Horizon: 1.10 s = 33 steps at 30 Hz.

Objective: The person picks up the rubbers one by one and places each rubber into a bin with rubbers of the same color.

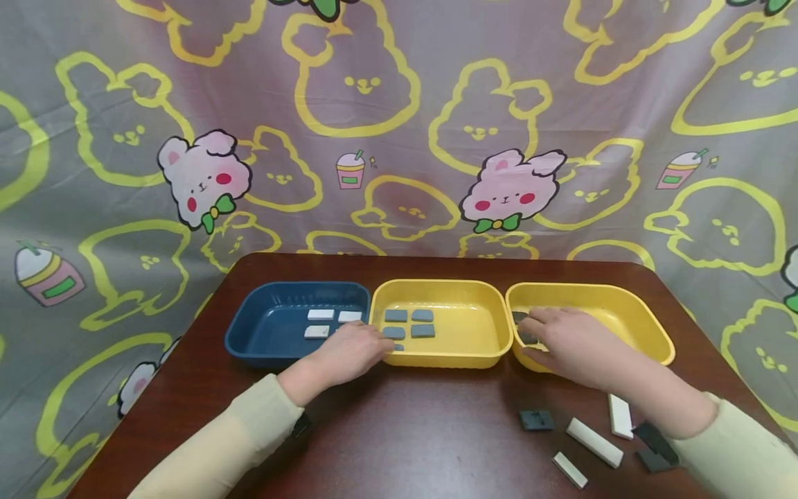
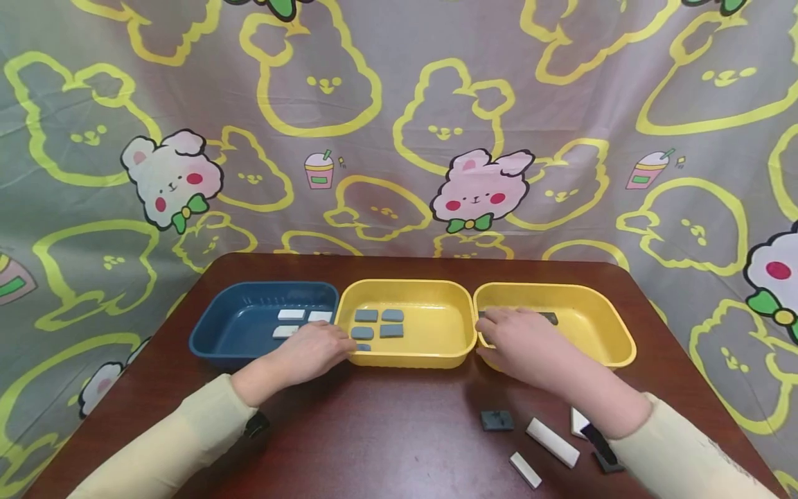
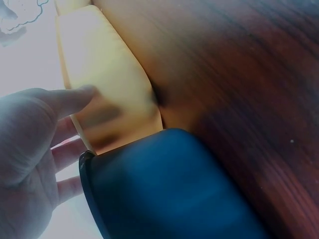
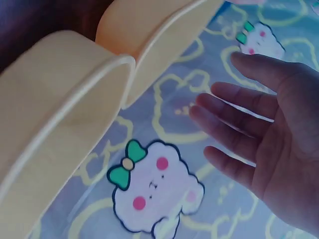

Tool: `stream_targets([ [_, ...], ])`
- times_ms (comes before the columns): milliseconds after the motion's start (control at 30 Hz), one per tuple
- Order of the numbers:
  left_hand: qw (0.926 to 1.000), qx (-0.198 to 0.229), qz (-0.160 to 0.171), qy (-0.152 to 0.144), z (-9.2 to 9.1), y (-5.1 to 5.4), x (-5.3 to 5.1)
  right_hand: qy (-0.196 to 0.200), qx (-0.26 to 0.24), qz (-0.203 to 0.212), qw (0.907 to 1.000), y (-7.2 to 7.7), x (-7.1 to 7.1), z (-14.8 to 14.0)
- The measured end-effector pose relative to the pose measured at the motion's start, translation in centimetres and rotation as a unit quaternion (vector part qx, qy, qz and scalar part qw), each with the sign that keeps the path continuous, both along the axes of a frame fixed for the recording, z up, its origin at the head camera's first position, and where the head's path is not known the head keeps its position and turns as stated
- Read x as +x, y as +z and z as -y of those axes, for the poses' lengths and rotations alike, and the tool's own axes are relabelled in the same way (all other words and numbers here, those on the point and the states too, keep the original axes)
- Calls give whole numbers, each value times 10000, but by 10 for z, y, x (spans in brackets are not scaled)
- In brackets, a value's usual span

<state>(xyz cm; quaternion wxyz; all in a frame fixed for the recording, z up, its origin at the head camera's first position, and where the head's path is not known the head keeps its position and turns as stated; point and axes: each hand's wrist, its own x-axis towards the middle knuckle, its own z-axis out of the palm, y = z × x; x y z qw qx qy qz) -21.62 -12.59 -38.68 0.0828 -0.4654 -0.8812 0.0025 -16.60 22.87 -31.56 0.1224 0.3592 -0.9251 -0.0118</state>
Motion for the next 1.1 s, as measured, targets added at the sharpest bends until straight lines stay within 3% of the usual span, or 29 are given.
stream_targets([
  [233, 9999, -7, 123, -18, -1, -1, -1, -374, -390, 255, 9982, -22, 35, -22],
  [400, 9999, 1, 137, 5, 0, -2, -2, -131, -603, 305, 9976, -48, 48, -26],
  [567, 9998, 36, 167, 39, 0, 0, -1, -397, -455, 1056, 9926, -69, 52, -25],
  [767, 9999, 57, 157, 42, 1, -1, 1, -853, -323, 2005, 9754, -88, 52, -23],
  [867, 9999, 24, 140, 30, 1, -1, 1, -729, -307, 2077, 9750, -95, 51, -23],
  [1100, 9999, 17, 149, 69, 1, 0, 0, -561, -320, 1674, 9838, -101, 47, -22],
])
